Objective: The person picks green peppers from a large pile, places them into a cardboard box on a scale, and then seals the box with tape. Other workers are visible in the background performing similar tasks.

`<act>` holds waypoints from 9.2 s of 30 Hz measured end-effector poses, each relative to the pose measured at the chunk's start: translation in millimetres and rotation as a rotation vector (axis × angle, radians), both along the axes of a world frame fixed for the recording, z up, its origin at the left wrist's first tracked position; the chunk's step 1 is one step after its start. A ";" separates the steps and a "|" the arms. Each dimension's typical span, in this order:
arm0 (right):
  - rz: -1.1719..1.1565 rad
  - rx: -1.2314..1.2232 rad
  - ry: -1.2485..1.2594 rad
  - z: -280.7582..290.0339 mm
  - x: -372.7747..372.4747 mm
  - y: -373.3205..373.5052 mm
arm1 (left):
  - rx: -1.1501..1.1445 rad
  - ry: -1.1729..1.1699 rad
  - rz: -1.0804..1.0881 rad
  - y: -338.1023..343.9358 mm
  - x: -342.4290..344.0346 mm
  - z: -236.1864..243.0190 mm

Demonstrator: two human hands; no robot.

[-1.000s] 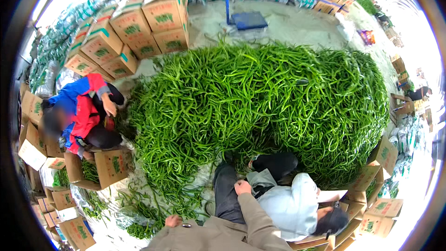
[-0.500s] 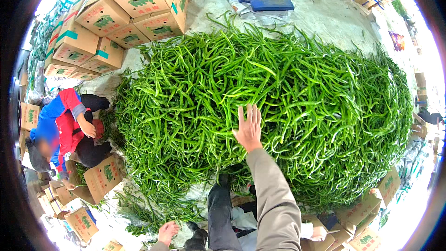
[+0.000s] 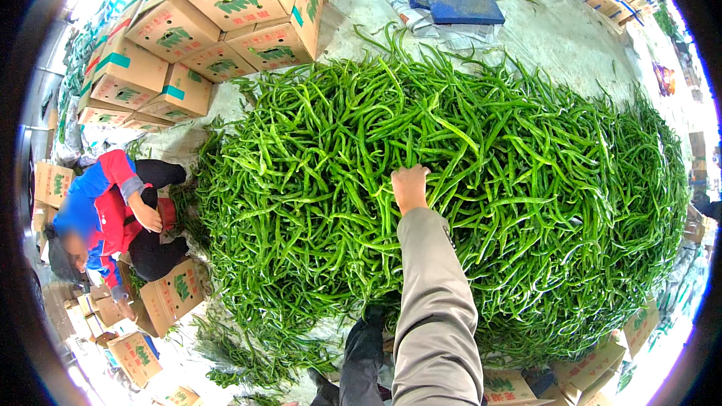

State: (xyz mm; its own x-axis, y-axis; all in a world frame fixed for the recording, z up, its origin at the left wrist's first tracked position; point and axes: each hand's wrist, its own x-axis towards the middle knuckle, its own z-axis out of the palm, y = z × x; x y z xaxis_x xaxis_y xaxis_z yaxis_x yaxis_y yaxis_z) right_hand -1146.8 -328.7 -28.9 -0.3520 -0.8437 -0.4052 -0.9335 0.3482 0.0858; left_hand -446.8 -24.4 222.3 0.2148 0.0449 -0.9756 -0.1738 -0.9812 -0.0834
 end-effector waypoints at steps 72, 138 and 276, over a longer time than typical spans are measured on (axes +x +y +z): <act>-1.069 -0.823 -2.369 540.5 471.2 289.4 | -1.550 1.343 0.055 -170.4 -22.0 320.3; -1.377 -0.450 -0.094 26.9 86.1 272.8 | -0.649 0.203 -1.533 -188.0 -153.3 -35.6; -1.138 -0.545 -2.109 527.5 344.0 186.7 | -1.533 0.850 0.339 -219.9 -185.4 272.3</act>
State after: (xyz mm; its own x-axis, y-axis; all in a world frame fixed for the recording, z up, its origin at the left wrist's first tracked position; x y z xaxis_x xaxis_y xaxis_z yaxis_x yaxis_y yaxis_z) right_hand -802.8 -142.0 498.6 -0.1440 -0.8074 -0.5721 0.8308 0.2155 -0.5131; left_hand -632.2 -244.3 494.6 -0.1454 -0.9893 -0.0095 0.5280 -0.0857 0.8449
